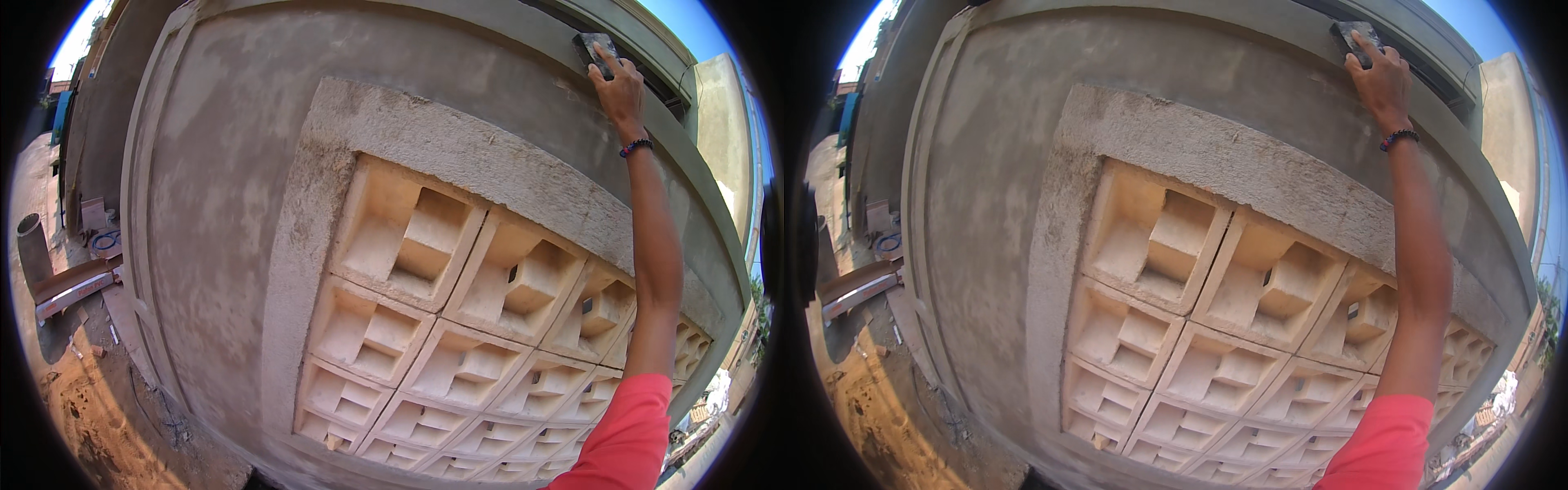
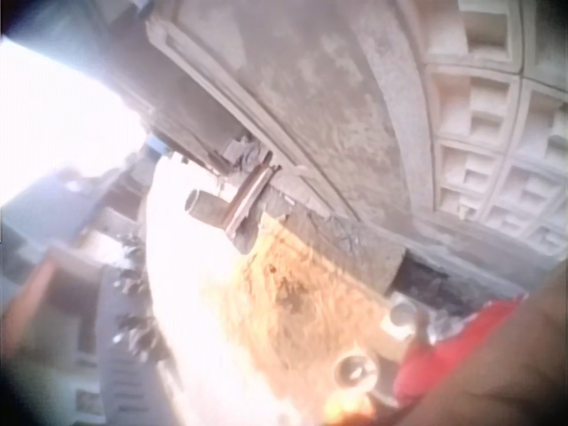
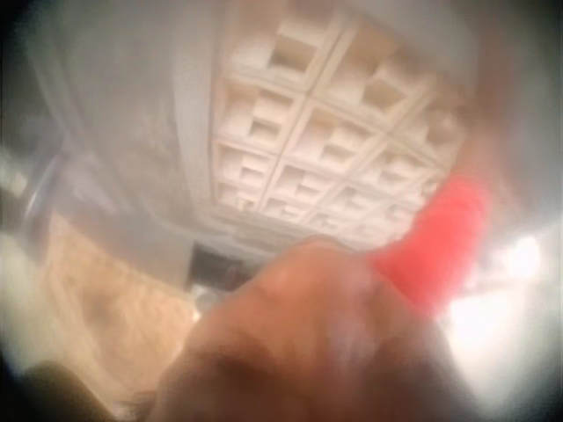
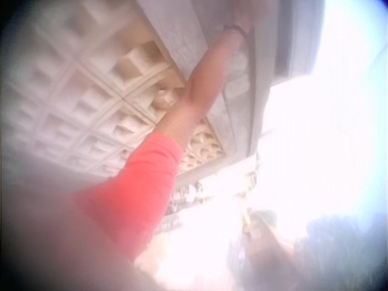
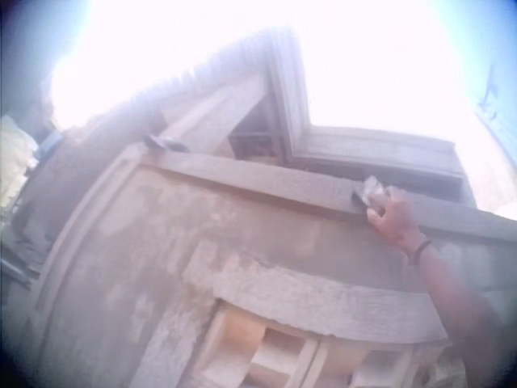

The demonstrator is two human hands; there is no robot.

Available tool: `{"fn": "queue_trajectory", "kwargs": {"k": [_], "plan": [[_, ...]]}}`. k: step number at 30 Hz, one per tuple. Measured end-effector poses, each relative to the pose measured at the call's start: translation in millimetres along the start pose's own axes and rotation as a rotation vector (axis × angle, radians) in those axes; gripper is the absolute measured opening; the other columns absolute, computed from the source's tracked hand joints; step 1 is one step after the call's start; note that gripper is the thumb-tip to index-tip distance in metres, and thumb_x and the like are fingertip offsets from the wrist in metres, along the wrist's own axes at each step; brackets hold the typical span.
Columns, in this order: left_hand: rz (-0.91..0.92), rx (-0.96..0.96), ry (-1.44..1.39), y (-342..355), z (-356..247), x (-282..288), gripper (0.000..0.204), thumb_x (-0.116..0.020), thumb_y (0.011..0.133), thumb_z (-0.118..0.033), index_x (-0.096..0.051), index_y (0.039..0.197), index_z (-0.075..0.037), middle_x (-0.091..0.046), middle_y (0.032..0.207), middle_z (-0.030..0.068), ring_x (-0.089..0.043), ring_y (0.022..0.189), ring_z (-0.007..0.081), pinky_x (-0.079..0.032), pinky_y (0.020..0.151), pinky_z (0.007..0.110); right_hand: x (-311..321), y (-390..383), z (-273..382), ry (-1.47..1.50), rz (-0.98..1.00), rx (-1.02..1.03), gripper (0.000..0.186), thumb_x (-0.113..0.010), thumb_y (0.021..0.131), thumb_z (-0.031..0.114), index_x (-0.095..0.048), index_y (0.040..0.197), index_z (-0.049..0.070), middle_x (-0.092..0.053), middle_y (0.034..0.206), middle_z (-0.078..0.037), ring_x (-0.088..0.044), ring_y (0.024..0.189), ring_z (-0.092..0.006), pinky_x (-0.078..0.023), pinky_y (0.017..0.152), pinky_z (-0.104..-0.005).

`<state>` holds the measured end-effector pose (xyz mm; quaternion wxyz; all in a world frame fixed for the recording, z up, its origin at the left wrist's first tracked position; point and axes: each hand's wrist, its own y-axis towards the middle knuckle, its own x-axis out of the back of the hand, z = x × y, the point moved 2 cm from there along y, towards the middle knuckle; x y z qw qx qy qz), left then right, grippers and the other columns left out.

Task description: The person applies and smooths wet plaster onto a curved wall section above decorative lattice blocks using a trowel. The person repeatedly spreads and levels the plaster along the top edge and vertical surface, occasionally stepping back to reposition.

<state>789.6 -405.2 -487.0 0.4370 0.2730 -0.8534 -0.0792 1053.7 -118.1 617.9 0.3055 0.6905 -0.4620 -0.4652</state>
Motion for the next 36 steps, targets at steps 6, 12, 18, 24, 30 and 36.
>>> {"fn": "queue_trajectory", "kwargs": {"k": [6,12,18,24,30,36], "plan": [[0.005,-0.017,0.024,1,27,20,0.043,-0.060,0.085,-0.031,-0.058,0.117,-0.002,-0.058,0.105,0.0204,-0.056,0.095,0.0366,-0.043,0.086,0.049,-5,21,-16,-0.122,0.046,-0.398,0.049,-0.059,0.080,0.046,-0.059,0.129,0.036,-0.059,0.120,-0.021,-0.056,0.112,-0.0359,-0.046,0.095,-0.0447],[0.008,0.031,0.003,-23,6,12,0.042,-0.060,0.085,-0.031,-0.058,0.116,-0.002,-0.058,0.104,0.0203,-0.057,0.094,0.0364,-0.044,0.085,0.049,-11,18,71,0.154,0.002,0.229,0.047,-0.060,0.082,0.045,-0.059,0.128,0.036,-0.059,0.120,-0.021,-0.056,0.110,-0.0396,-0.045,0.096,-0.0452],[0.017,0.030,-0.032,-23,8,9,0.042,-0.060,0.084,-0.030,-0.058,0.116,-0.002,-0.058,0.103,0.0201,-0.057,0.093,0.0362,-0.044,0.085,0.049,2,21,-28,-0.058,0.122,-0.318,0.047,-0.064,0.083,0.036,-0.057,0.130,0.037,-0.059,0.121,-0.020,-0.056,0.110,-0.0386,-0.047,0.092,-0.0463],[0.044,-0.052,-0.042,16,11,3,0.041,-0.060,0.084,-0.029,-0.058,0.115,-0.002,-0.058,0.103,0.0200,-0.057,0.093,0.0361,-0.044,0.084,0.048,-1,39,101,0.092,0.082,0.213,0.036,-0.060,0.079,0.030,-0.064,0.111,0.013,-0.061,0.099,-0.021,-0.055,0.093,-0.0395,-0.045,0.085,-0.0476],[0.059,-0.111,-0.073,44,22,2,0.040,-0.060,0.084,-0.028,-0.058,0.115,-0.002,-0.058,0.102,0.0199,-0.057,0.092,0.0359,-0.044,0.083,0.048,28,-16,-108,0.062,0.069,0.009,0.045,-0.067,0.082,0.034,-0.061,0.127,0.034,-0.062,0.114,-0.019,-0.060,0.105,-0.0345,-0.047,0.093,-0.0433],[0.087,-0.096,-0.099,30,-7,-8,0.040,-0.060,0.084,-0.027,-0.058,0.114,-0.002,-0.058,0.101,0.0198,-0.057,0.091,0.0357,-0.045,0.083,0.048,19,2,-53,0.146,0.050,0.136,0.042,-0.067,0.083,0.031,-0.063,0.125,0.031,-0.063,0.115,-0.019,-0.061,0.105,-0.0339,-0.045,0.097,-0.0397]]}}
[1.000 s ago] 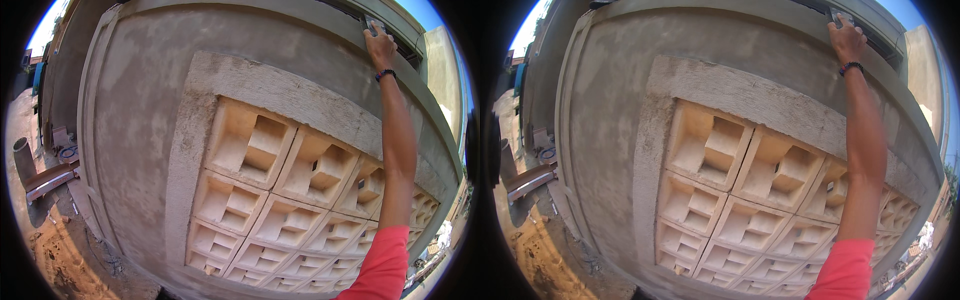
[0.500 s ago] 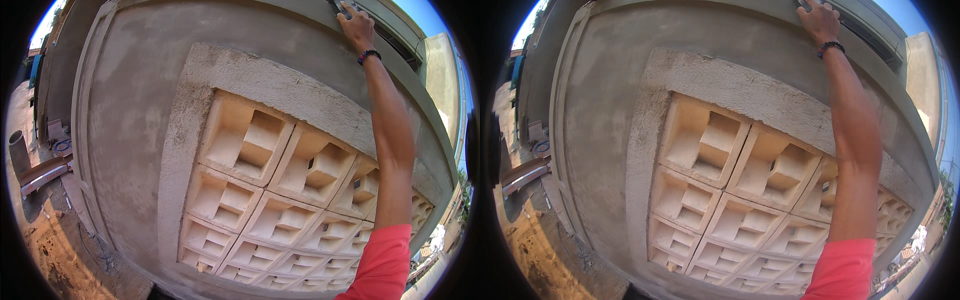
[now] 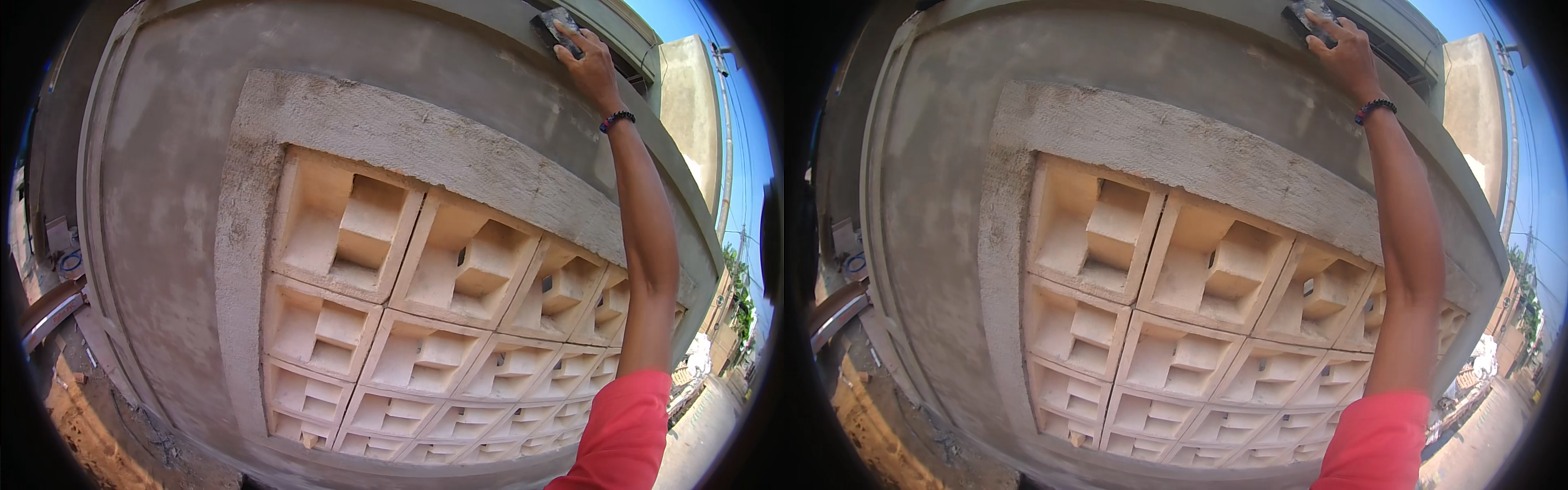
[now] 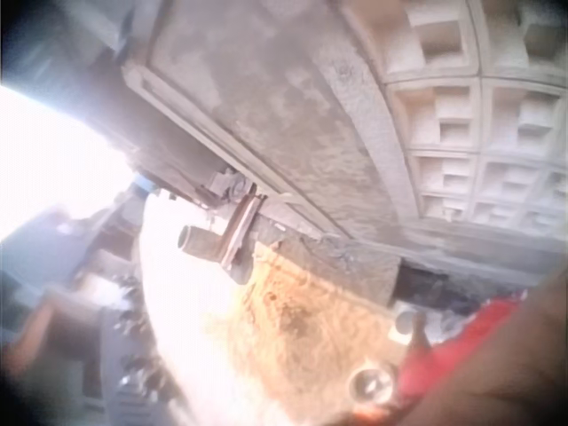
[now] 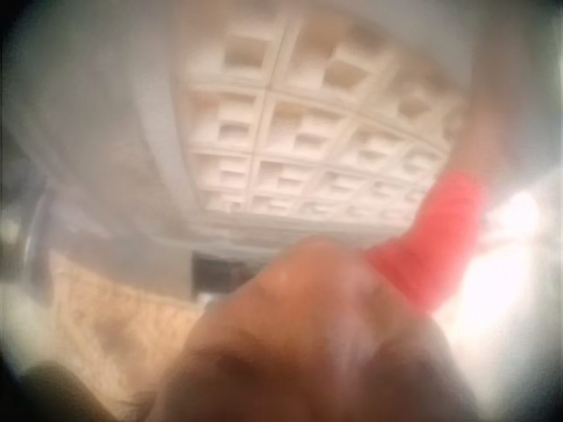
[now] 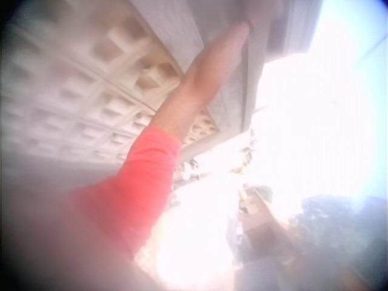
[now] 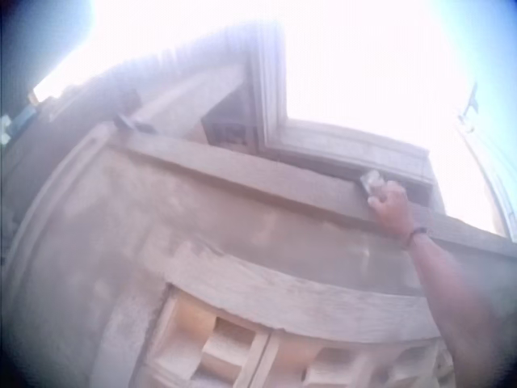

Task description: The person applies and smooths wet plaster onto a curved wall section above decorative lattice blocks using a trowel. The person repeatedly spreads and levels the plaster along the top edge and vertical surface, occasionally stepping back to reposition.

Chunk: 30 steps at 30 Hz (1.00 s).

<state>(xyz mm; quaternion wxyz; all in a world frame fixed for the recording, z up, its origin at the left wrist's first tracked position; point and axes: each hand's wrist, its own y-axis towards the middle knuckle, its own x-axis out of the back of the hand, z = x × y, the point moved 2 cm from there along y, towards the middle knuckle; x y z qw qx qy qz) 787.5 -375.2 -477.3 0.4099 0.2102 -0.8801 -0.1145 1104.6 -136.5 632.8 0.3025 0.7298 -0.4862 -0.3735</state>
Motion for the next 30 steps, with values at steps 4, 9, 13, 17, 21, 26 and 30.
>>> {"fn": "queue_trajectory", "kwargs": {"k": [4,9,13,17,21,26,30], "plan": [[0.001,0.014,-0.007,-6,3,1,0.039,-0.061,0.084,-0.027,-0.058,0.114,-0.002,-0.058,0.100,0.0197,-0.057,0.090,0.0356,-0.045,0.082,0.048,21,-30,-30,-0.022,0.029,0.057,0.044,-0.067,0.083,0.028,-0.061,0.127,0.030,-0.059,0.123,-0.020,-0.058,0.111,-0.0347,-0.043,0.100,-0.0401],[0.026,0.004,-0.033,-4,-7,-11,0.039,-0.061,0.084,-0.026,-0.058,0.113,-0.002,-0.058,0.099,0.0196,-0.057,0.089,0.0355,-0.045,0.082,0.047,6,-12,-15,0.036,0.058,0.005,0.049,-0.067,0.082,0.028,-0.058,0.130,0.033,-0.053,0.130,-0.025,-0.050,0.120,-0.0397,-0.041,0.102,-0.0417],[0.041,0.028,-0.030,-17,-7,1,0.038,-0.061,0.083,-0.025,-0.058,0.113,-0.001,-0.059,0.099,0.0195,-0.058,0.089,0.0354,-0.045,0.082,0.047,14,-38,-20,-0.013,0.058,0.168,0.049,-0.067,0.083,0.029,-0.057,0.130,0.033,-0.053,0.130,-0.025,-0.050,0.120,-0.0396,-0.041,0.102,-0.0415],[0.056,-0.001,-0.052,-5,2,-9,0.038,-0.061,0.083,-0.025,-0.058,0.113,-0.001,-0.059,0.098,0.0194,-0.058,0.088,0.0353,-0.045,0.081,0.047,29,-27,-63,0.055,0.129,-0.079,0.050,-0.067,0.083,0.027,-0.057,0.131,0.034,-0.055,0.128,-0.022,-0.050,0.120,-0.0373,-0.040,0.103,-0.0418],[0.052,0.024,-0.051,-7,-15,-8,0.037,-0.061,0.083,-0.024,-0.058,0.113,-0.001,-0.059,0.097,0.0194,-0.058,0.088,0.0352,-0.045,0.081,0.047,5,-27,-1,0.007,-0.058,0.246,0.048,-0.068,0.083,0.029,-0.059,0.129,0.031,-0.060,0.122,-0.020,-0.056,0.112,-0.0344,-0.043,0.099,-0.0407],[0.021,0.025,-0.046,2,-1,0,0.037,-0.061,0.083,-0.024,-0.058,0.112,-0.001,-0.059,0.097,0.0193,-0.058,0.087,0.0350,-0.046,0.080,0.047,48,-76,-120,-0.023,0.098,-0.361,0.046,-0.065,0.083,0.034,-0.060,0.128,0.029,-0.062,0.119,-0.021,-0.059,0.107,-0.0342,-0.043,0.098,-0.0419],[0.006,0.021,-0.018,9,9,9,0.036,-0.061,0.083,-0.023,-0.058,0.112,-0.001,-0.059,0.096,0.0192,-0.058,0.086,0.0349,-0.046,0.080,0.046,27,-52,-83,-0.273,-0.018,-0.548,0.049,-0.058,0.081,0.042,-0.061,0.128,0.026,-0.065,0.111,-0.020,-0.059,0.106,-0.0330,-0.043,0.096,-0.0434]]}}
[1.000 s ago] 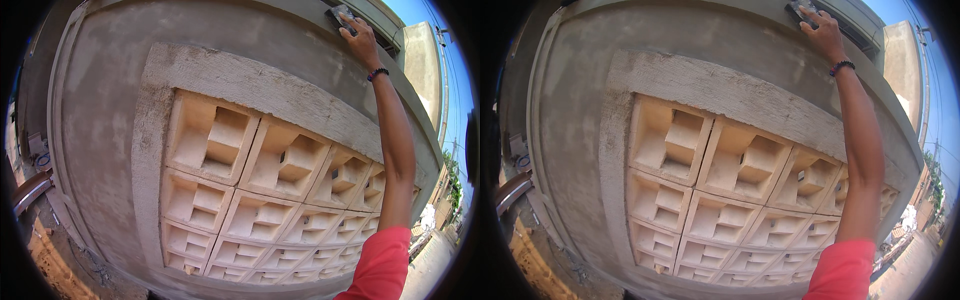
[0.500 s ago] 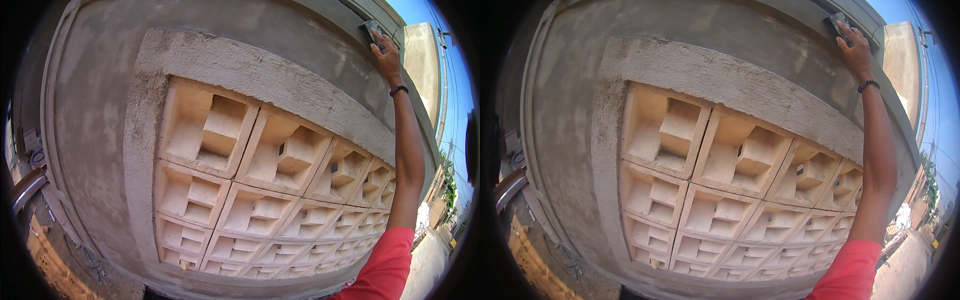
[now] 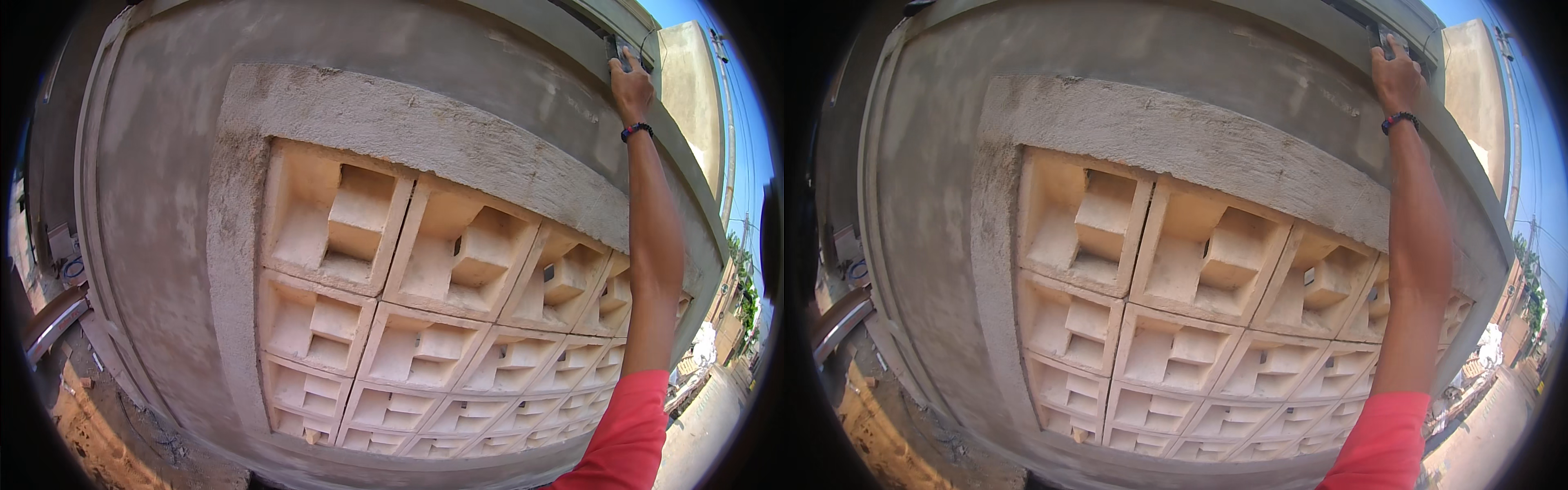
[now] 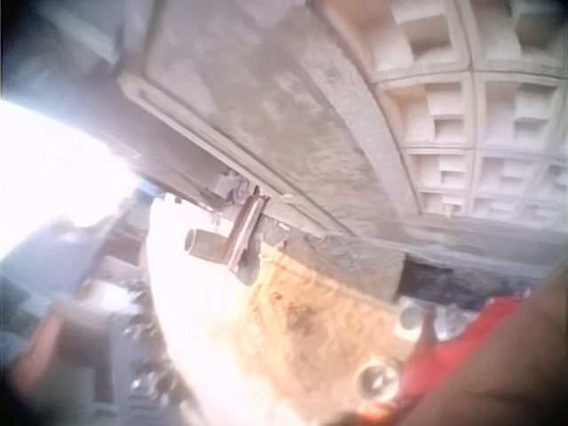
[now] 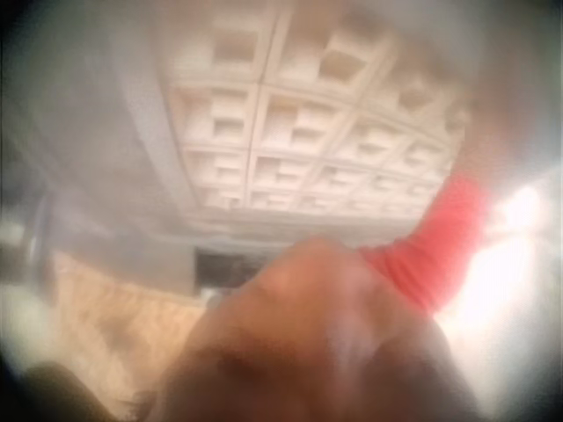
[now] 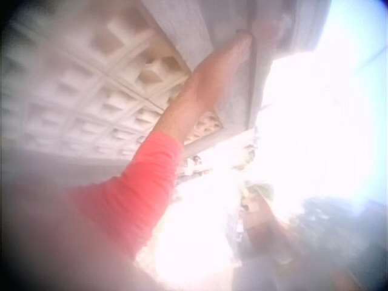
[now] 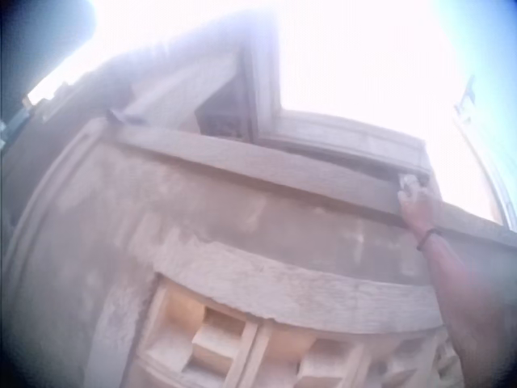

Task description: The person applies and smooths wet plaster onto a curved wall section above decorative lattice blocks using a trowel. The person repeatedly spreads and levels the plaster along the top edge and vertical surface, occasionally stepping back to reposition.

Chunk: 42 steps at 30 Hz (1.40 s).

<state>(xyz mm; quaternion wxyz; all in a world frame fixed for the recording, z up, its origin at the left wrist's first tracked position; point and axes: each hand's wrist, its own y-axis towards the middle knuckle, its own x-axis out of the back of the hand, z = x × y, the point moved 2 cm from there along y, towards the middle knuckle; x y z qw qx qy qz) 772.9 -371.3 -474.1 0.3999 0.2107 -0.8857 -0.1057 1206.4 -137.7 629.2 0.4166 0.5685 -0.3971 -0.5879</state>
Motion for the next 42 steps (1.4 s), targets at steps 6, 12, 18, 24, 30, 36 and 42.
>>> {"fn": "queue_trajectory", "kwargs": {"k": [6,12,18,24,30,36,42], "plan": [[-0.018,-0.079,0.063,53,7,20,0.036,-0.061,0.083,-0.022,-0.059,0.111,-0.001,-0.059,0.095,0.0190,-0.058,0.085,0.0347,-0.046,0.079,0.046,14,-51,188,0.335,-0.003,0.372,0.040,-0.064,0.079,0.031,-0.066,0.117,0.018,-0.059,0.109,-0.021,-0.053,0.102,-0.0397,-0.045,0.091,-0.0465],[-0.044,-0.088,0.118,65,14,39,0.035,-0.062,0.083,-0.021,-0.059,0.111,-0.001,-0.059,0.094,0.0189,-0.058,0.085,0.0346,-0.046,0.079,0.046,31,-52,117,0.392,-0.002,0.479,0.038,-0.063,0.078,0.030,-0.067,0.113,0.014,-0.059,0.103,-0.020,-0.055,0.096,-0.0378,-0.046,0.088,-0.0470],[-0.163,0.036,0.148,27,-10,51,0.034,-0.062,0.083,-0.021,-0.059,0.110,-0.001,-0.059,0.093,0.0188,-0.059,0.084,0.0344,-0.046,0.078,0.046,8,-12,-161,0.016,0.071,-0.152,0.050,-0.060,0.084,0.043,-0.057,0.131,0.029,-0.062,0.119,-0.020,-0.060,0.110,-0.0343,-0.046,0.095,-0.0421],[-0.269,0.268,0.069,-63,-54,5,0.034,-0.062,0.082,-0.020,-0.059,0.110,0.000,-0.059,0.092,0.0187,-0.059,0.083,0.0342,-0.047,0.078,0.045,-3,15,-238,-0.274,0.106,-0.296,0.055,-0.053,0.086,0.048,-0.050,0.138,0.031,-0.058,0.131,-0.011,-0.056,0.118,-0.0330,-0.043,0.100,-0.0442],[-0.365,0.430,0.041,-107,-64,-12,0.033,-0.062,0.082,-0.019,-0.059,0.109,0.000,-0.059,0.091,0.0186,-0.059,0.082,0.0341,-0.047,0.077,0.045,-18,-11,10,-0.026,0.087,0.012,0.049,-0.054,0.088,0.043,-0.051,0.136,0.033,-0.061,0.117,-0.019,-0.058,0.111,-0.0352,-0.045,0.096,-0.0456],[-0.396,0.513,-0.016,-118,-51,-22,0.032,-0.062,0.082,-0.018,-0.059,0.109,0.000,-0.059,0.090,0.0184,-0.059,0.081,0.0339,-0.047,0.077,0.045,-12,-33,222,0.060,0.043,0.176,0.047,-0.054,0.087,0.042,-0.053,0.134,0.037,-0.057,0.117,-0.017,-0.055,0.110,-0.0391,-0.043,0.097,-0.0479],[-0.398,0.539,-0.033,-113,-24,-16,0.032,-0.062,0.082,-0.017,-0.059,0.108,0.000,-0.059,0.089,0.0183,-0.059,0.080,0.0337,-0.047,0.076,0.045,-18,-37,364,0.176,0.057,0.220,0.048,-0.056,0.086,0.042,-0.053,0.134,0.037,-0.055,0.125,-0.015,-0.053,0.113,-0.0391,-0.043,0.098,-0.0481]]}}
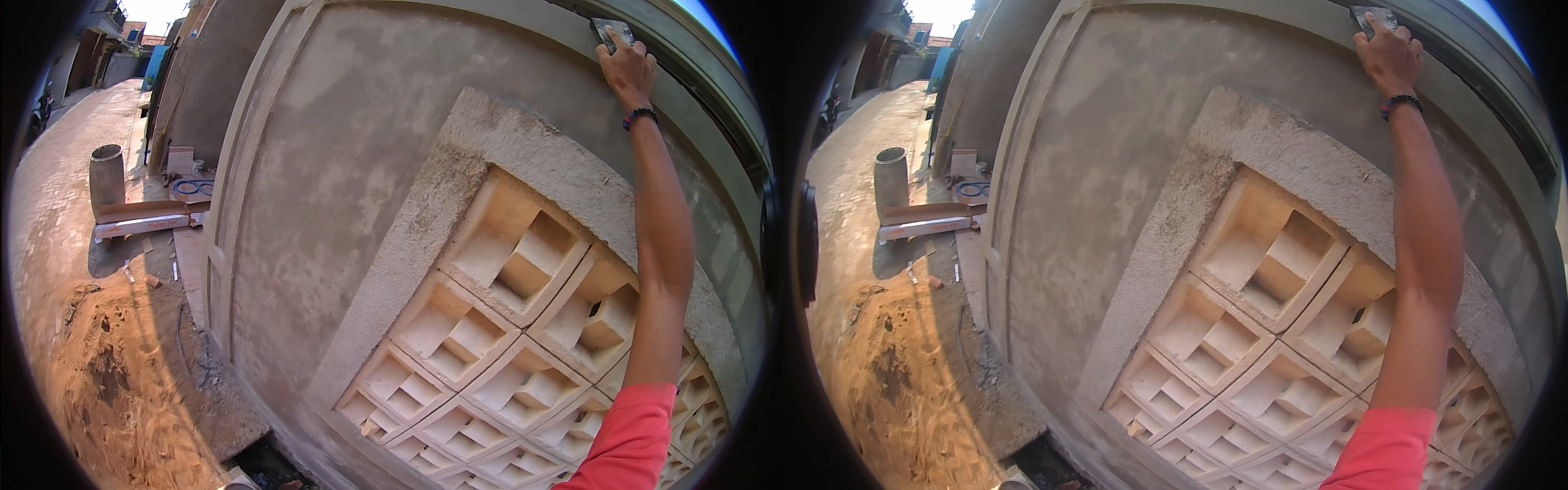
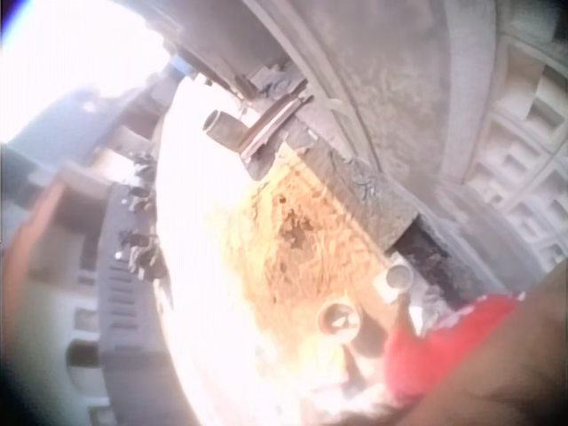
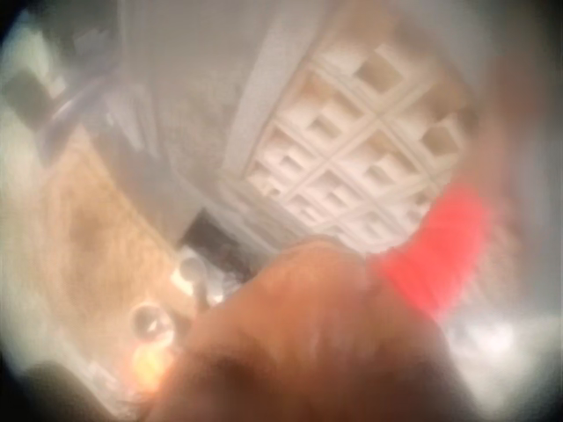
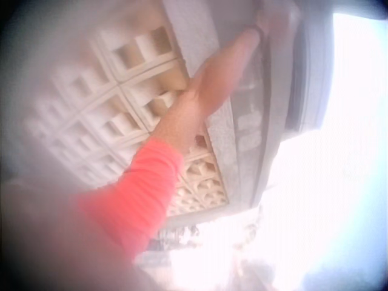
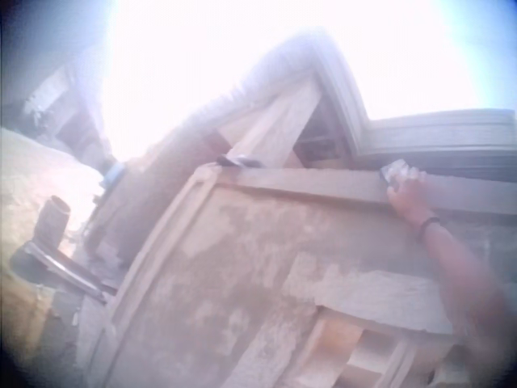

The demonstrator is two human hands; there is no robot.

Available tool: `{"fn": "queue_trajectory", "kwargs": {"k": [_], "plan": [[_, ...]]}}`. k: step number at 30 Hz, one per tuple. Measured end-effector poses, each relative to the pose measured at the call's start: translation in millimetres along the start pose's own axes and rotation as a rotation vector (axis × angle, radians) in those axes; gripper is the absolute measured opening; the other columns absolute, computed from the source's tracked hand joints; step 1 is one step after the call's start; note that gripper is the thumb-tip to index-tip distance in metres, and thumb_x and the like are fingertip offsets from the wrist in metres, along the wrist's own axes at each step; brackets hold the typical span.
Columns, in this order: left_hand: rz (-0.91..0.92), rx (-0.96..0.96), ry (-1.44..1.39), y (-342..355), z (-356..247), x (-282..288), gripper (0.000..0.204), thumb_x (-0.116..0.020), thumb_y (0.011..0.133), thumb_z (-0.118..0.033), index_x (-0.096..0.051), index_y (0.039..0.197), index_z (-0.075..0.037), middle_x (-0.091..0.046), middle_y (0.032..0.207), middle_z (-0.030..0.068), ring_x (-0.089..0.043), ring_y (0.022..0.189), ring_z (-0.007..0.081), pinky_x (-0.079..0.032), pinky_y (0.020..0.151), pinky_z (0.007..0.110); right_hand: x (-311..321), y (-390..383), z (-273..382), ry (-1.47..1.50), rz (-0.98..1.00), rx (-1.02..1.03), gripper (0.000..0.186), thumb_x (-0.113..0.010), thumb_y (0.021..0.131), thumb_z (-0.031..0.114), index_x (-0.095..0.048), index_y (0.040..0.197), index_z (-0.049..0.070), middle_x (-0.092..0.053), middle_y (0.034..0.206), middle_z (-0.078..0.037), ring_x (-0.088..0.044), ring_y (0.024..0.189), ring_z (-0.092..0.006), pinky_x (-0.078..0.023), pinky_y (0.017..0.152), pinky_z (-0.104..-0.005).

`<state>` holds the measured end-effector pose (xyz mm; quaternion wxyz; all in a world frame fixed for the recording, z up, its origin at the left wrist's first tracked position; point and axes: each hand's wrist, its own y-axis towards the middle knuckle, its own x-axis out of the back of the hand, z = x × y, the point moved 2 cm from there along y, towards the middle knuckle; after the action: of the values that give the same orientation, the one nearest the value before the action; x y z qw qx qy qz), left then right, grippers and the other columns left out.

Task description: The person applies and smooths wet plaster onto a curved wall section above decorative lattice blocks using a trowel. The person repeatedly spreads and levels the plaster along the top edge and vertical surface, occasionally stepping back to reposition.

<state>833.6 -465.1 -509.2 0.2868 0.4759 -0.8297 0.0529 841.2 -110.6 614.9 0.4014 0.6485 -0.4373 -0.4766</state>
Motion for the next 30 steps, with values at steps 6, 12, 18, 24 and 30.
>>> {"fn": "queue_trajectory", "kwargs": {"k": [6,12,18,24,30], "plan": [[0.077,-0.015,-0.043,4,-3,-17,0.031,-0.062,0.082,-0.016,-0.059,0.108,0.000,-0.060,0.088,0.0182,-0.059,0.079,0.0336,-0.048,0.075,0.044,-6,6,77,0.106,-0.090,0.330,0.033,-0.062,0.076,0.029,-0.065,0.100,0.007,-0.060,0.099,-0.020,-0.056,0.095,-0.0381,-0.047,0.084,-0.0482],[0.138,-0.002,-0.097,-9,-15,-26,0.031,-0.063,0.082,-0.016,-0.059,0.107,0.000,-0.060,0.087,0.0181,-0.060,0.078,0.0334,-0.048,0.075,0.044,-8,16,-31,0.082,-0.048,0.509,0.048,-0.059,0.086,0.038,-0.053,0.133,0.037,-0.053,0.131,-0.015,-0.051,0.118,-0.0383,-0.043,0.100,-0.0468],[0.165,-0.037,-0.114,15,-14,-28,0.030,-0.063,0.081,-0.015,-0.059,0.107,0.000,-0.060,0.086,0.0180,-0.060,0.077,0.0332,-0.048,0.074,0.044,-22,36,-1,0.036,0.046,0.245,0.048,-0.062,0.085,0.035,-0.054,0.133,0.038,-0.056,0.128,-0.020,-0.050,0.121,-0.0402,-0.040,0.104,-0.0460],[0.152,-0.001,-0.140,15,-20,-36,0.029,-0.063,0.081,-0.014,-0.059,0.107,0.001,-0.060,0.086,0.0178,-0.060,0.077,0.0331,-0.048,0.074,0.043,0,5,31,0.149,0.049,0.603,0.040,-0.061,0.083,0.033,-0.056,0.123,0.029,-0.056,0.120,-0.018,-0.053,0.112,-0.0374,-0.044,0.095,-0.0471],[0.176,-0.057,-0.165,61,-20,-34,0.029,-0.063,0.081,-0.013,-0.059,0.106,0.001,-0.060,0.085,0.0177,-0.060,0.076,0.0329,-0.048,0.073,0.043,-13,45,-58,0.024,0.075,0.146,0.046,-0.061,0.085,0.033,-0.055,0.131,0.038,-0.056,0.128,-0.015,-0.054,0.114,-0.0376,-0.044,0.099,-0.0465]]}}
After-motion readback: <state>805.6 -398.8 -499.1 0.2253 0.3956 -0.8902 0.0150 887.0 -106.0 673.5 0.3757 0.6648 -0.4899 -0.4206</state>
